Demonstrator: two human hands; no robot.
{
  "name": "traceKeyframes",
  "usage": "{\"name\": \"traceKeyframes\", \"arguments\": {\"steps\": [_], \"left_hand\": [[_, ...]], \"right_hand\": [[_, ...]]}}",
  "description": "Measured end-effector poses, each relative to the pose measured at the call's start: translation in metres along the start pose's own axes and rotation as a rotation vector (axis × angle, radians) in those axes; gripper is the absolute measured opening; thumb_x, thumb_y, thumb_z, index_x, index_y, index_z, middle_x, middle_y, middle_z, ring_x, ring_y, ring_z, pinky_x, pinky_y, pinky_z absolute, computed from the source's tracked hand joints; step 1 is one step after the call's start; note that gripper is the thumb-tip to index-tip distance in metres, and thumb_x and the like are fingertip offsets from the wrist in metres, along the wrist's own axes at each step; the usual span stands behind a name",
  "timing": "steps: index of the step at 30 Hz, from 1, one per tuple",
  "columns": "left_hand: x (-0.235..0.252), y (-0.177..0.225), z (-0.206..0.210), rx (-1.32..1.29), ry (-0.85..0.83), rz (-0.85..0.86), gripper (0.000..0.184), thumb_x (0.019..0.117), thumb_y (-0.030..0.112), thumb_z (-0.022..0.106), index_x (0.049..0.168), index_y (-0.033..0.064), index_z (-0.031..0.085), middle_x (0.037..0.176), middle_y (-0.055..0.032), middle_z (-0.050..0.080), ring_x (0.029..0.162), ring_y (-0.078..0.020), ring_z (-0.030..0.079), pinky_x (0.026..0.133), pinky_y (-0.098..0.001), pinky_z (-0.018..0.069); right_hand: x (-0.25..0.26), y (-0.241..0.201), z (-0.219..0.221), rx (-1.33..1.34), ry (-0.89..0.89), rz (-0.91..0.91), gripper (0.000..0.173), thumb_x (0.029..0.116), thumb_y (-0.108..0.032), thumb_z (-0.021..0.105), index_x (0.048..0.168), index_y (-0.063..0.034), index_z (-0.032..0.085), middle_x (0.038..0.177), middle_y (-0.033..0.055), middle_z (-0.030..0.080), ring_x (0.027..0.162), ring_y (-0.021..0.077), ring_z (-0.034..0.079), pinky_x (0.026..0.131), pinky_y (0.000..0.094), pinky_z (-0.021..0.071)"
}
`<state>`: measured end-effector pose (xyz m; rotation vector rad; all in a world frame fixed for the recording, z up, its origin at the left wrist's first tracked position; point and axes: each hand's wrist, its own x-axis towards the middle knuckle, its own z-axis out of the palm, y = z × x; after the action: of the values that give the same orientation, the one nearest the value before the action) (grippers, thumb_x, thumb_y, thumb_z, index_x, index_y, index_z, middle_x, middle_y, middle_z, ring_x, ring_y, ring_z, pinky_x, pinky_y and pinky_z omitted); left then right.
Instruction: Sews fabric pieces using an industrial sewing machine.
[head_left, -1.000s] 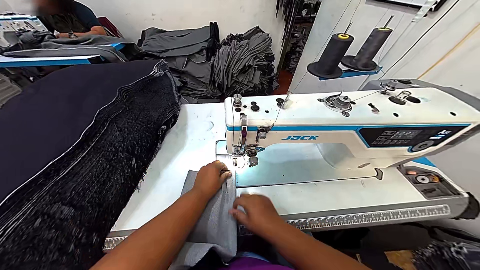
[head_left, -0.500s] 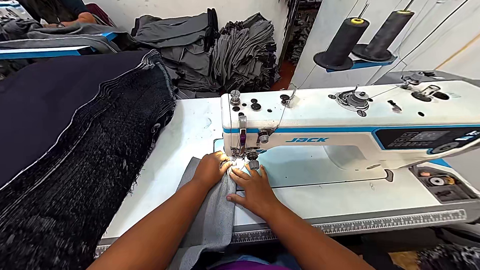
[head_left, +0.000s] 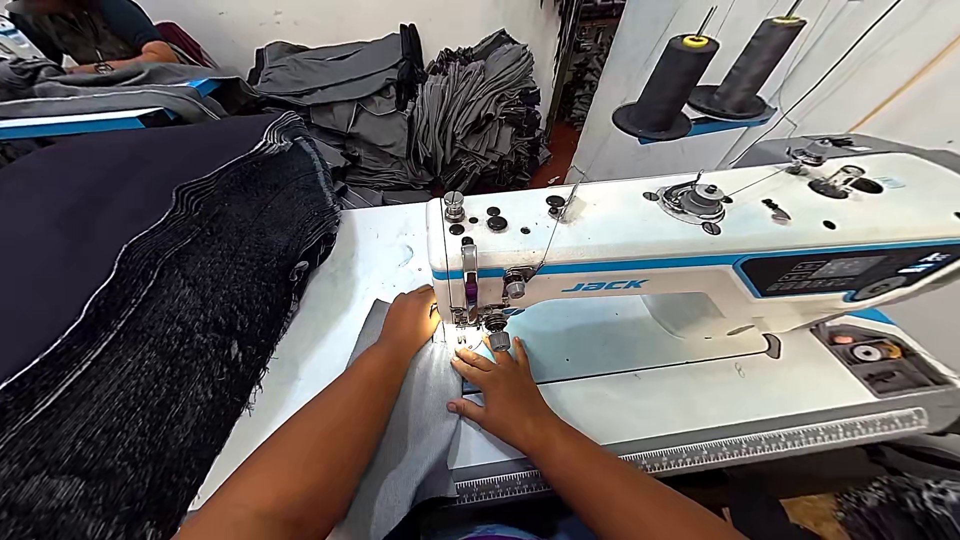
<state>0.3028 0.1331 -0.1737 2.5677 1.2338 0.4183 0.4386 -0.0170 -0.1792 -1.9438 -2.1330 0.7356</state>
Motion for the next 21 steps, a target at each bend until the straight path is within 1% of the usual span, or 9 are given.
{"name": "traceKeyframes", "arguments": {"steps": [5,8,10,13,16,17,19,20,21], "left_hand": [[0.013,-0.001,-0.007,0.006,-0.009,-0.076,0.022,0.101,0.008,0.06,0.11,-0.0086,0.071,0.117,-0.0257,0.07,0.114,-0.0444,0.066,0.099,-0.064,0.0457],[0.002,-0.03,-0.021,-0.013,-0.047,-0.257,0.037,0.1047,0.029,0.061,0.114,-0.0056,0.07,0.118,-0.0273,0.068,0.115,-0.0463,0.064,0.102,-0.0659,0.0439],[-0.024,-0.052,-0.036,-0.031,-0.102,-0.42,0.052,0.0993,0.043,0.067,0.12,-0.0046,0.068,0.116,-0.0304,0.068,0.115,-0.0488,0.064,0.101,-0.0687,0.0452],[-0.087,-0.063,-0.058,-0.146,-0.213,-0.566,0.043,0.0979,0.036,0.071,0.114,-0.0038,0.069,0.106,-0.0268,0.069,0.104,-0.0432,0.066,0.096,-0.0649,0.0484],[-0.162,-0.054,-0.065,-0.198,-0.025,-0.411,0.023,0.1006,0.018,0.068,0.102,-0.0041,0.071,0.093,-0.0192,0.07,0.085,-0.0325,0.068,0.084,-0.0542,0.054],[-0.185,-0.046,-0.068,-0.155,0.091,-0.284,0.018,0.0984,0.014,0.069,0.098,-0.0035,0.073,0.092,-0.0172,0.071,0.083,-0.0305,0.07,0.08,-0.0526,0.0572],[-0.22,-0.03,-0.077,-0.033,0.327,0.016,0.016,0.0924,0.014,0.067,0.089,0.0018,0.075,0.087,-0.0107,0.073,0.077,-0.0229,0.073,0.072,-0.043,0.0615],[-0.234,-0.022,-0.083,-0.011,0.42,0.129,0.019,0.0934,0.02,0.063,0.086,0.0061,0.075,0.085,-0.0062,0.073,0.076,-0.0157,0.072,0.07,-0.0333,0.0604],[-0.249,-0.015,-0.091,-0.051,0.468,0.185,0.023,0.0971,0.025,0.062,0.088,0.0088,0.075,0.086,-0.0027,0.073,0.079,-0.0085,0.07,0.073,-0.0243,0.0584]], "right_hand": [[0.0,0.003,0.005,0.004,0.051,-0.041,0.063,0.1017,-0.06,0.046,0.153,-0.0234,0.051,0.162,-0.0056,0.043,0.157,0.0305,0.02,0.12,0.0715,0.0022],[0.0,0.004,0.005,-0.011,0.041,-0.044,0.063,0.1029,-0.06,0.044,0.153,-0.0231,0.05,0.163,-0.0056,0.041,0.158,0.03,0.019,0.12,0.0704,0.0019],[0.0,0.005,0.005,-0.017,0.03,-0.044,0.061,0.1044,-0.058,0.041,0.153,-0.0228,0.05,0.163,-0.0048,0.041,0.157,0.0298,0.019,0.121,0.0692,0.0021],[0.003,0.001,0.006,-0.03,0.02,-0.096,0.055,0.1063,-0.051,0.043,0.151,-0.0206,0.053,0.161,0.0,0.044,0.155,0.0323,0.025,0.121,0.0688,0.0072],[0.001,-0.025,0.012,-0.089,0.21,-0.414,0.044,0.1013,-0.029,0.061,0.143,-0.0137,0.061,0.154,0.0076,0.052,0.15,0.0377,0.036,0.116,0.074,0.0185],[0.001,-0.041,0.016,-0.15,0.371,-0.623,0.043,0.0959,-0.019,0.067,0.139,-0.0145,0.065,0.149,0.0066,0.058,0.145,0.0365,0.045,0.112,0.0747,0.0284],[0.003,-0.084,0.008,-0.283,0.521,-0.974,0.052,0.0903,-0.002,0.066,0.14,-0.0171,0.062,0.144,0.0037,0.063,0.14,0.0295,0.052,0.112,0.0699,0.033],[0.0,-0.107,0.0,-0.307,0.531,-1.075,0.05,0.0894,0.001,0.066,0.137,-0.014,0.064,0.131,0.0065,0.07,0.132,0.0298,0.06,0.113,0.0674,0.0347],[-0.005,-0.128,-0.009,-0.284,0.529,-1.126,0.038,0.088,0.002,0.067,0.124,-0.0088,0.072,0.103,0.0092,0.076,0.109,0.0306,0.071,0.111,0.0646,0.0411]]}}
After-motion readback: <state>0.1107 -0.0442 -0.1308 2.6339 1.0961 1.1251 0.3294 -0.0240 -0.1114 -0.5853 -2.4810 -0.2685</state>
